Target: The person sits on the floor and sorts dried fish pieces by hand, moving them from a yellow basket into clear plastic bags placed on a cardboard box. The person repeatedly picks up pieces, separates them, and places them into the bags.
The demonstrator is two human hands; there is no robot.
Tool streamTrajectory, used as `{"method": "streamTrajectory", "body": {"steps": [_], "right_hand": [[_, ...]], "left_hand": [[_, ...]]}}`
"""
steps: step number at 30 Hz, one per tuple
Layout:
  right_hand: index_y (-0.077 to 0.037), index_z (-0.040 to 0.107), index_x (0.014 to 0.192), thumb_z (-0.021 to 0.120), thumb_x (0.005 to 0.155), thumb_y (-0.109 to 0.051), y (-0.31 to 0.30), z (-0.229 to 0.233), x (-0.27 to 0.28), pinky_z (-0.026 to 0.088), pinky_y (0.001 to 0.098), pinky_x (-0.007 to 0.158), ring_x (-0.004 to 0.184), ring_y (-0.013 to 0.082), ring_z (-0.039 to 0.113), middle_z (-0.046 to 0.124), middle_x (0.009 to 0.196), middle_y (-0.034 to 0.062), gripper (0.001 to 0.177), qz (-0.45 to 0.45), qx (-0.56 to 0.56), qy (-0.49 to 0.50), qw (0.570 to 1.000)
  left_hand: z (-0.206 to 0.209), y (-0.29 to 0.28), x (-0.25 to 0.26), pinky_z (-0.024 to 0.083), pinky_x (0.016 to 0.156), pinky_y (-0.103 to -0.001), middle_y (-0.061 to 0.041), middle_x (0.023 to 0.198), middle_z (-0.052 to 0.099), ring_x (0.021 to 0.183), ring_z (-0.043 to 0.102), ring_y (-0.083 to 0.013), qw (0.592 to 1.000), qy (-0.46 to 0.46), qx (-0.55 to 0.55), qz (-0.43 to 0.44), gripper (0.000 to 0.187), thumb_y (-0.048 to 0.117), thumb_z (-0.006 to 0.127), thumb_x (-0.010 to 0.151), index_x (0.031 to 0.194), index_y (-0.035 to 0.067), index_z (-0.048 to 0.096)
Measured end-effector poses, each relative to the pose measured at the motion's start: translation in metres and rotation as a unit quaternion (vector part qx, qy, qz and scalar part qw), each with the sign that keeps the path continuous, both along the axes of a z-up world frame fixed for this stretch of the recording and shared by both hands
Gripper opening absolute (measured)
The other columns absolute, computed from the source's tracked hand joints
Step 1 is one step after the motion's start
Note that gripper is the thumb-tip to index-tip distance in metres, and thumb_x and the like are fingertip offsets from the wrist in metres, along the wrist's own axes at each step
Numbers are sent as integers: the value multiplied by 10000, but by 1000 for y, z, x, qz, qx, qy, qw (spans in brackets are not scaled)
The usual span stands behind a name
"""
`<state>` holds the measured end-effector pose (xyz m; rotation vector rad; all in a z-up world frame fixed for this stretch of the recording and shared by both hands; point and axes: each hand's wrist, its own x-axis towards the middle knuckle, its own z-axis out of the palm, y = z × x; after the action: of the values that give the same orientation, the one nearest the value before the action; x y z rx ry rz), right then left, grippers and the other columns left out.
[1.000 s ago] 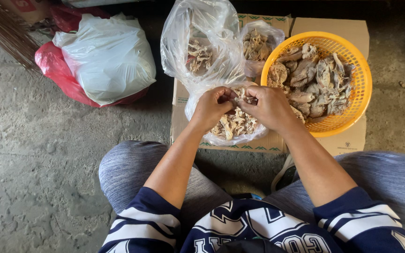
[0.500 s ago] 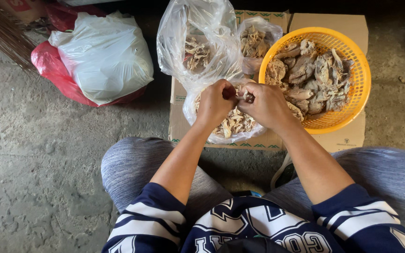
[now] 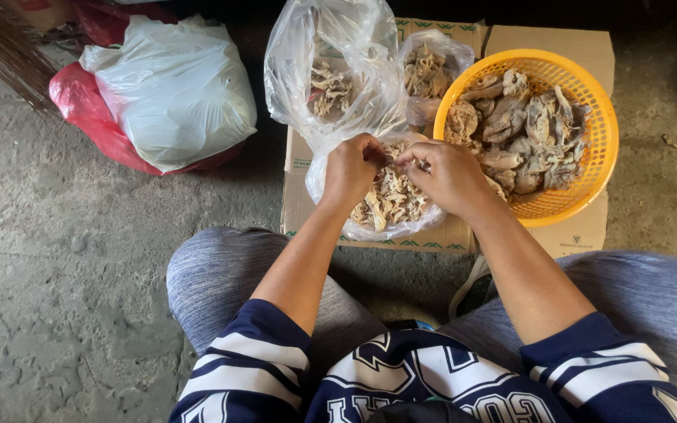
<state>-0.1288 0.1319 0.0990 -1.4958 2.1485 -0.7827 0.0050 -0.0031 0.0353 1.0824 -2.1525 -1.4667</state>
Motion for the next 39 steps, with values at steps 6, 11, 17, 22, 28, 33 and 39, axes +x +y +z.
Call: {"method": "streamTrajectory", "body": {"steps": [6,11,17,22,28,33,39], "right_hand": [[-102,788,1000,773,885,-155,-4,-14,-1,570,384,847,957,260,726,753,1132,106,128,41,-119,46,991],[-141,741,1073,682,924,-205,-21,-27,26,608,346,847,940,184,767,793,1091,58,173,-26,173,-41,984],[5,524,1328,716,919,-267,-19,-48,81,586,448,783,948,366,681,608,1217,261,527,17,258,98,961],[-55,640,1212,664,966,-249,-17,-64,61,593,423,828,929,293,724,687,1150,172,314,-40,253,1,967],[-61,739,1003,809,861,-332,-10,-62,9,559,380,710,753,208,703,755,858,95,314,-67,89,-54,992],[-84,743,995,788,838,-277,-3,-48,6,539,322,637,678,109,699,778,800,37,252,-105,85,-185,974],[-68,739,1128,810,863,-206,-2,-20,22,547,329,674,714,180,704,761,847,109,306,-76,60,-84,992]], "left_hand": [[-3,-5,2,570,751,-335,-89,918,785,836,752,-196,1000,-4,-12,12,156,57,695,849,992,62,755],[-7,-8,10,576,736,-323,-73,911,798,843,768,-175,1000,-6,17,26,162,25,648,839,973,67,729],[-8,-2,10,585,708,-324,-131,877,753,771,743,-218,988,77,-123,51,140,-35,659,803,905,32,728],[-17,1,10,579,741,-342,-135,893,771,811,756,-231,998,39,-49,24,180,-14,638,844,954,65,756],[-22,-4,11,556,815,-369,-120,1021,772,921,722,-217,999,25,-20,-30,260,-20,625,878,1097,64,739],[-19,4,12,595,728,-313,-94,1024,717,882,711,-161,941,121,313,-48,238,16,719,872,1090,8,625],[-17,3,19,613,677,-301,-130,1007,692,803,711,-182,961,159,223,-40,180,-12,662,919,1081,-89,669]]}}
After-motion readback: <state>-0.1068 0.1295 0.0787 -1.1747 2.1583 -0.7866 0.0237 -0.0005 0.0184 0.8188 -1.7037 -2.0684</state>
